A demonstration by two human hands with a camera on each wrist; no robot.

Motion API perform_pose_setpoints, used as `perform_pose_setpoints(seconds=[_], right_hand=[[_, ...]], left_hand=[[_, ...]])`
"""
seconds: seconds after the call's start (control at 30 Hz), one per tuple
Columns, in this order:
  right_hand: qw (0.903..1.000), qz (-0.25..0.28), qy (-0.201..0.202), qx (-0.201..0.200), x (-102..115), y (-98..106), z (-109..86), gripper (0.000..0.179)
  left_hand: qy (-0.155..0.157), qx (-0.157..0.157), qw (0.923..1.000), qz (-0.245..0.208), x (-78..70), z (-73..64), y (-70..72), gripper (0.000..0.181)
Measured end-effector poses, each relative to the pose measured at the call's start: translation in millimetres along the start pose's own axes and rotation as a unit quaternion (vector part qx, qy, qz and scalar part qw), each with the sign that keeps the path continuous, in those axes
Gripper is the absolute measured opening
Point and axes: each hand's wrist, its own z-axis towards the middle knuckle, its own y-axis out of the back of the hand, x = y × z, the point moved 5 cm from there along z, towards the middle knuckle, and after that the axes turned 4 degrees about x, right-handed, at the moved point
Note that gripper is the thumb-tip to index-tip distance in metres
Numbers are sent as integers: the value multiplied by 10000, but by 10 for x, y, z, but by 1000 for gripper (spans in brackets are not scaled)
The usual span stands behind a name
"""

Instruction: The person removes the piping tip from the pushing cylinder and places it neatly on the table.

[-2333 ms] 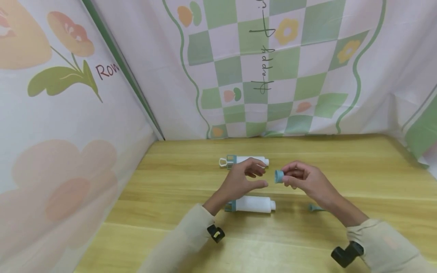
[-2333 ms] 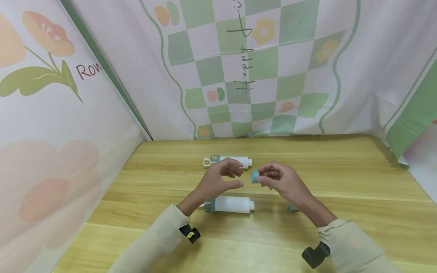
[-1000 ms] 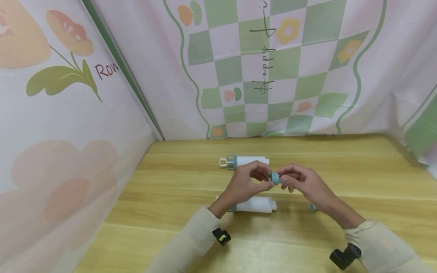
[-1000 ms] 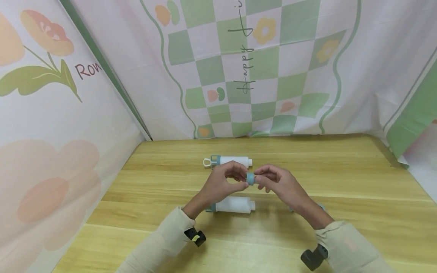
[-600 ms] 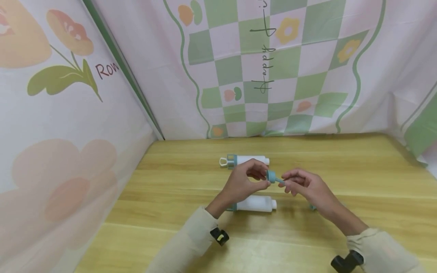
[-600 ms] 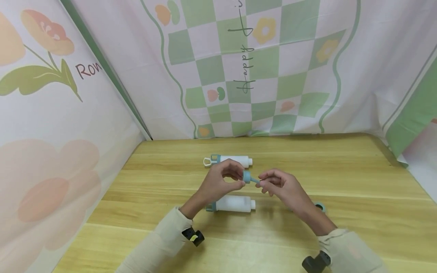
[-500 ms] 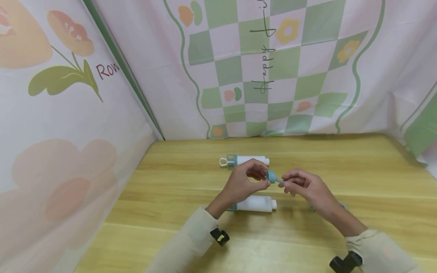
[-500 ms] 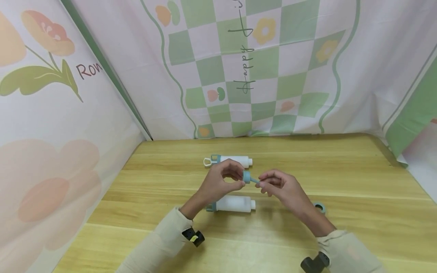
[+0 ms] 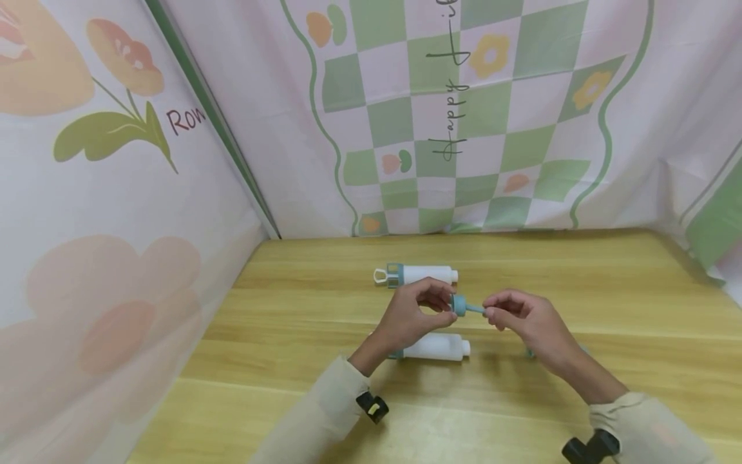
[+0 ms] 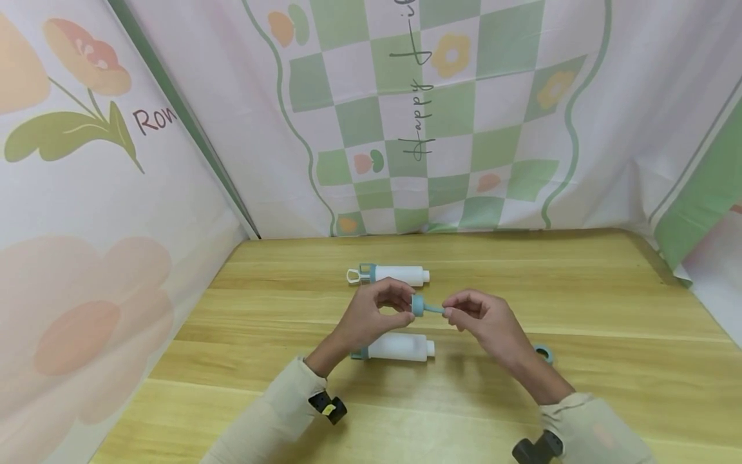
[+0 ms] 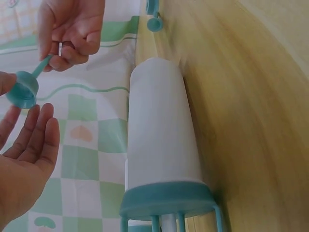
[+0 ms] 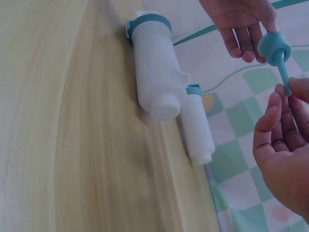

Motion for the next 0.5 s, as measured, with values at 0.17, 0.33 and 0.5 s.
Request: perform_pose_setpoints(seconds=[0.17, 0.33, 0.5], right_hand=[[9997, -186, -95, -161, 27, 13, 7, 24], [9994, -287, -22, -187, 37, 9, 16, 24], [9997, -183, 97, -135, 54, -3, 10, 21]], left_hand=[[-106, -62, 9999, -1, 76, 8, -12, 30], [-188, -93, 9997, 97, 72, 7, -12, 28], [-207, -33, 9995, 227, 76, 9, -27, 29]])
